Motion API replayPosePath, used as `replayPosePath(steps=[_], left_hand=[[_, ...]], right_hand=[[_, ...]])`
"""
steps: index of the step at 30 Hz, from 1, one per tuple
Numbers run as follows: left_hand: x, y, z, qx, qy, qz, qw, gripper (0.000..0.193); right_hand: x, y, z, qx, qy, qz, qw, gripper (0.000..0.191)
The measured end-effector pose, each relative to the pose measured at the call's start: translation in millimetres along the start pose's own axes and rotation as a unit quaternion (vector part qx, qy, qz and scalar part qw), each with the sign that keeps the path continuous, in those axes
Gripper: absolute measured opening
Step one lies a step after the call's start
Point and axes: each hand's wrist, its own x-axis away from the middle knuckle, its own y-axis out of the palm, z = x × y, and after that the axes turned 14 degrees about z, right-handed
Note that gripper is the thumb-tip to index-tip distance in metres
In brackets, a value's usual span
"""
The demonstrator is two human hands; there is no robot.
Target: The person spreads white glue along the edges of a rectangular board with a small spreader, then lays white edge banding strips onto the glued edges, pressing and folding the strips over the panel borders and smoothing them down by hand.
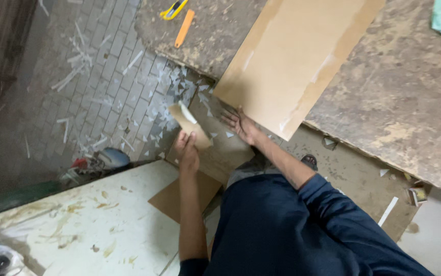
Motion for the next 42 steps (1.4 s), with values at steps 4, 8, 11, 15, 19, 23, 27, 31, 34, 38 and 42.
replayPosePath(steps=[4, 8, 11, 15, 19, 23, 27, 31, 34, 38, 42], left_hand=[[3.8, 33.1, -12.8, -0.224, 0.128, 0.020, 0.966, 0.023], [0.4, 88.0, -33.3, -0.445, 0.387, 0.033, 0.807, 0.039], [-16.8, 113.5, -44.2, -0.472, 0.472, 0.011, 0.744, 0.054], [-4.9, 111.4, -63.6, -0.533, 0.558, -0.014, 0.636, 0.050], [42.7, 94.4, -75.1, -0.611, 0.531, -0.085, 0.581, 0.048], [28.0, 90.7, -63.2, -0.685, 0.457, -0.106, 0.558, 0.046], [-14.2, 93.1, -54.6, -0.674, 0.449, -0.040, 0.585, 0.034], [-3.0, 90.4, -63.9, -0.676, 0.421, -0.081, 0.600, 0.035], [1.0, 89.0, -61.1, -0.646, 0.484, -0.095, 0.583, 0.047], [-29.9, 93.3, -42.0, -0.668, 0.469, -0.040, 0.577, 0.037], [-19.3, 100.4, -50.0, -0.681, 0.485, -0.033, 0.548, 0.042]], right_hand=[[19.5, -24.5, -1.0, 0.333, 0.029, 0.064, 0.940, 0.075], [73.3, -87.8, -2.4, 0.318, 0.084, 0.043, 0.944, 0.064], [111.7, -140.1, -9.3, 0.311, 0.036, 0.133, 0.940, 0.061], [137.8, -186.0, -29.0, 0.136, -0.077, 0.166, 0.974, 0.063], [140.7, -197.7, -45.2, 0.101, -0.128, 0.108, 0.981, 0.072], [139.3, -194.4, -49.8, 0.164, -0.116, 0.162, 0.966, 0.067], [140.1, -192.8, -48.2, 0.156, -0.112, 0.142, 0.971, 0.072], [139.6, -195.1, -46.1, 0.161, -0.125, 0.122, 0.971, 0.077], [139.7, -197.2, -46.8, 0.160, -0.129, 0.106, 0.973, 0.079], [141.2, -198.2, -51.5, 0.164, -0.114, 0.096, 0.975, 0.080], [141.6, -195.3, -55.3, 0.175, -0.106, 0.092, 0.974, 0.083]])
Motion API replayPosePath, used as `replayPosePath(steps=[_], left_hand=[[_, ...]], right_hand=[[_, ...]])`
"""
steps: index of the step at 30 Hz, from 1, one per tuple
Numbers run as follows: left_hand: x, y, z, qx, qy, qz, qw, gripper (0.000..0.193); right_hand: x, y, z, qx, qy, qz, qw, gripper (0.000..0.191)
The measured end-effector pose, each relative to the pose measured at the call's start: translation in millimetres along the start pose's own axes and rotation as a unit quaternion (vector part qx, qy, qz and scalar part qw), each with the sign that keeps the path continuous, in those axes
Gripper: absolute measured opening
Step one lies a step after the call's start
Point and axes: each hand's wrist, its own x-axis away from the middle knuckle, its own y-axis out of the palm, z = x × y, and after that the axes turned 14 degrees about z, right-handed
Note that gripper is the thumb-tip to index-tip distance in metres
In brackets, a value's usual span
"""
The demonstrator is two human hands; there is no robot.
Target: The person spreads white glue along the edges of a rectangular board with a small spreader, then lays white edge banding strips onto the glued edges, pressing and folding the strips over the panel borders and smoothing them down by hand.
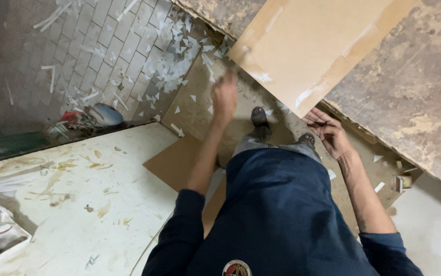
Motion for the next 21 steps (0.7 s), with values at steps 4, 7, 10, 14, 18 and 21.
replayPosePath(steps=[4, 7, 10, 14, 18, 21], left_hand=[[29.2, -5.7, 30.5, 0.042, 0.054, 0.023, 0.997, 0.045], [22.5, -1.2, 19.4, 0.009, 0.036, -0.020, 0.999, 0.051], [11.5, -0.1, 3.9, 0.024, -0.013, 0.001, 1.000, 0.059], [17.6, -8.8, 7.5, -0.002, 0.076, 0.078, 0.994, 0.063], [3.3, -7.2, -0.9, 0.008, 0.010, -0.025, 1.000, 0.056], [-20.6, -1.9, -12.4, 0.002, -0.032, 0.023, 0.999, 0.049]], right_hand=[[0.9, 2.3, -3.3, -0.008, -0.003, -0.010, 1.000, 0.085], [4.4, 1.5, -6.0, -0.014, -0.008, -0.021, 1.000, 0.088], [8.1, 0.4, -8.5, -0.009, 0.010, -0.004, 1.000, 0.088], [9.8, 2.7, -9.3, -0.017, 0.011, -0.021, 1.000, 0.090], [11.7, 4.7, -8.2, -0.040, 0.015, -0.014, 0.999, 0.091], [12.5, 3.5, -7.7, -0.053, 0.023, -0.022, 0.998, 0.091]])
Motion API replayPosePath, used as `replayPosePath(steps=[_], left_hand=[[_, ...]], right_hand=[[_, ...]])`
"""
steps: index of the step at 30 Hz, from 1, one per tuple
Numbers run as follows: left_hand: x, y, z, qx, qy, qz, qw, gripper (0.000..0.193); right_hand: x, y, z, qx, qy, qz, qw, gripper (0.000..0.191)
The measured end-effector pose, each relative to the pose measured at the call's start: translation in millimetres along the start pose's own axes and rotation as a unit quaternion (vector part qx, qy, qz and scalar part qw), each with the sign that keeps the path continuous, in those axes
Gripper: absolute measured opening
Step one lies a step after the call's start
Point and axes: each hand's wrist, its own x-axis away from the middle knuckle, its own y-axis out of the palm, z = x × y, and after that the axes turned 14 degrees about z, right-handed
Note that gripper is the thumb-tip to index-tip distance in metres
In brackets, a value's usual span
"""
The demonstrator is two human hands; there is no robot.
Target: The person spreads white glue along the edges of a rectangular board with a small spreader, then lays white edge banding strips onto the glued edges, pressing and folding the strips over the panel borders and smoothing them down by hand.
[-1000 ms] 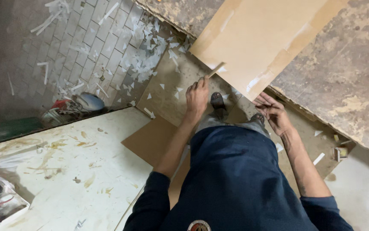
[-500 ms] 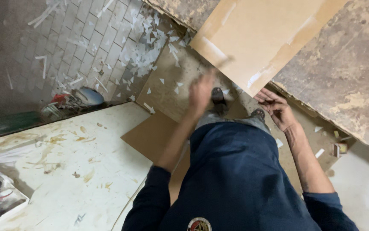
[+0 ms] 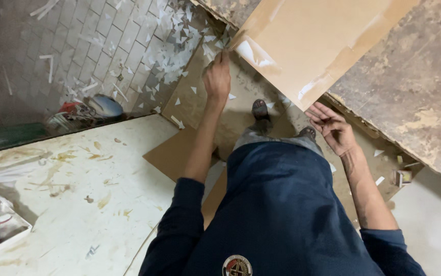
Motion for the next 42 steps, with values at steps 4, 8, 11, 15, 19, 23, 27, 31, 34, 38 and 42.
replayPosePath(steps=[4, 8, 11, 15, 19, 23, 27, 31, 34, 38, 42], left_hand=[[15.3, -6.9, 32.2, -0.056, 0.045, -0.069, 0.995, 0.048], [59.8, -22.0, 77.7, 0.050, 0.114, 0.012, 0.992, 0.050], [58.7, -17.4, 74.4, 0.028, 0.091, -0.031, 0.995, 0.051], [54.1, -16.2, 66.5, -0.020, 0.092, 0.055, 0.994, 0.063], [61.9, -23.8, 65.7, 0.068, 0.112, 0.023, 0.991, 0.053], [45.2, -17.8, 44.5, 0.035, 0.061, 0.040, 0.997, 0.057], [49.2, -21.8, 60.2, -0.010, 0.062, -0.077, 0.995, 0.057], [104.7, -45.7, 123.2, 0.088, 0.130, -0.027, 0.987, 0.060], [118.2, -46.6, 134.2, 0.095, 0.140, -0.019, 0.985, 0.046], [109.3, -41.5, 119.6, 0.015, 0.131, 0.012, 0.991, 0.046], [105.0, -45.3, 115.2, 0.091, 0.169, 0.105, 0.976, 0.044]], right_hand=[[-2.8, -3.9, 0.3, 0.005, 0.001, -0.009, 1.000, 0.094], [-4.4, -7.3, 2.5, -0.047, 0.022, -0.020, 0.998, 0.093], [-2.0, -8.8, 3.8, -0.068, 0.033, -0.001, 0.997, 0.093], [-0.2, -8.5, 1.5, -0.069, 0.020, -0.013, 0.997, 0.092], [-1.8, -7.5, -2.7, -0.078, 0.030, -0.024, 0.996, 0.093], [-2.0, -8.7, -1.8, -0.086, 0.038, -0.038, 0.995, 0.097], [-4.7, -12.4, 2.3, -0.084, 0.042, -0.054, 0.994, 0.101], [-9.8, -15.1, 6.0, -0.137, 0.070, -0.044, 0.987, 0.099], [-11.5, -15.6, 9.0, -0.164, 0.072, -0.056, 0.982, 0.095], [-10.4, -10.0, 8.4, -0.161, 0.084, -0.038, 0.983, 0.098], [-9.5, -3.4, 3.5, -0.153, 0.082, -0.041, 0.984, 0.098]])
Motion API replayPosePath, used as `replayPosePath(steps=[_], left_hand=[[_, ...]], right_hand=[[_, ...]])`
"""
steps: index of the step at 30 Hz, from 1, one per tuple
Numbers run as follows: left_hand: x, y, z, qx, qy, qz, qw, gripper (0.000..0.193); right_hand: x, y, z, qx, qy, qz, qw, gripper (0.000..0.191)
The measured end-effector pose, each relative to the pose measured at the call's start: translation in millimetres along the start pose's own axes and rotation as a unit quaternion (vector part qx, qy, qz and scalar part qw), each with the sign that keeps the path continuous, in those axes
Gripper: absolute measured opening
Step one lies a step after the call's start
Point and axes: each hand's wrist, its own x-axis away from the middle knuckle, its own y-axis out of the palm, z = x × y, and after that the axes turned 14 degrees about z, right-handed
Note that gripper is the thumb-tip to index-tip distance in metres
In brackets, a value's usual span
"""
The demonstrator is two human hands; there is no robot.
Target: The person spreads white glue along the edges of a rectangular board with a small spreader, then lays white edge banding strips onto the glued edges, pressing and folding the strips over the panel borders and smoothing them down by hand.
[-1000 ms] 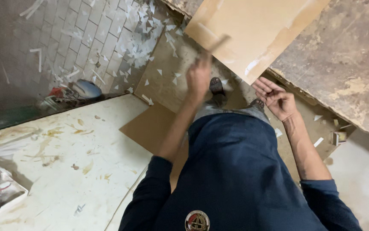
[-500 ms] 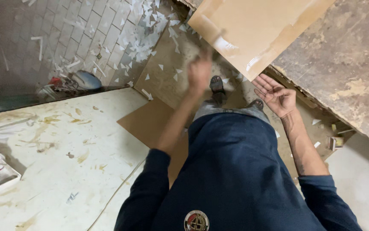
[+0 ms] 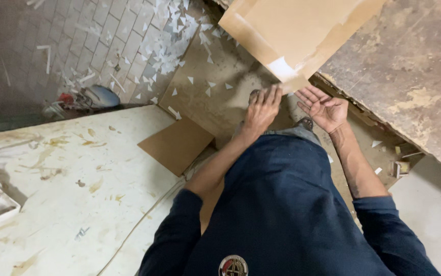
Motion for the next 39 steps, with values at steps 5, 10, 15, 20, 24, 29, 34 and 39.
replayPosePath(steps=[5, 10, 15, 20, 24, 29, 34, 39], left_hand=[[-8.1, 5.1, -12.1, -0.070, -0.078, -0.197, 0.975, 0.039], [0.9, -5.7, 15.4, -0.081, -0.019, -0.149, 0.985, 0.048], [8.8, -16.6, 35.6, 0.010, 0.012, -0.035, 0.999, 0.050], [-10.6, 4.4, 8.4, -0.017, -0.042, -0.161, 0.986, 0.052], [-1.0, -4.9, 25.3, 0.003, 0.012, -0.099, 0.995, 0.048], [27.4, -37.3, 36.5, 0.105, -0.010, -0.099, 0.989, 0.040], [39.1, -39.1, -6.5, 0.236, -0.301, -0.013, 0.924, 0.029], [44.0, -51.7, -51.5, 0.422, -0.578, 0.094, 0.692, 0.024]], right_hand=[[0.9, 1.5, -2.3, 0.008, 0.009, -0.006, 1.000, 0.099], [0.2, 0.9, -2.3, 0.028, 0.010, -0.037, 0.999, 0.101], [0.7, 4.4, -2.5, 0.001, 0.017, -0.043, 0.999, 0.100], [-1.4, 8.3, -1.0, 0.000, 0.009, -0.065, 0.998, 0.100], [-5.2, 10.4, -3.7, -0.042, 0.028, -0.079, 0.996, 0.089], [-7.1, 10.8, -9.1, -0.046, 0.018, -0.072, 0.996, 0.089], [-3.6, 14.9, -8.6, -0.022, -0.005, -0.053, 0.998, 0.072], [-2.0, 25.2, -22.9, 0.076, -0.071, -0.065, 0.992, 0.058]])
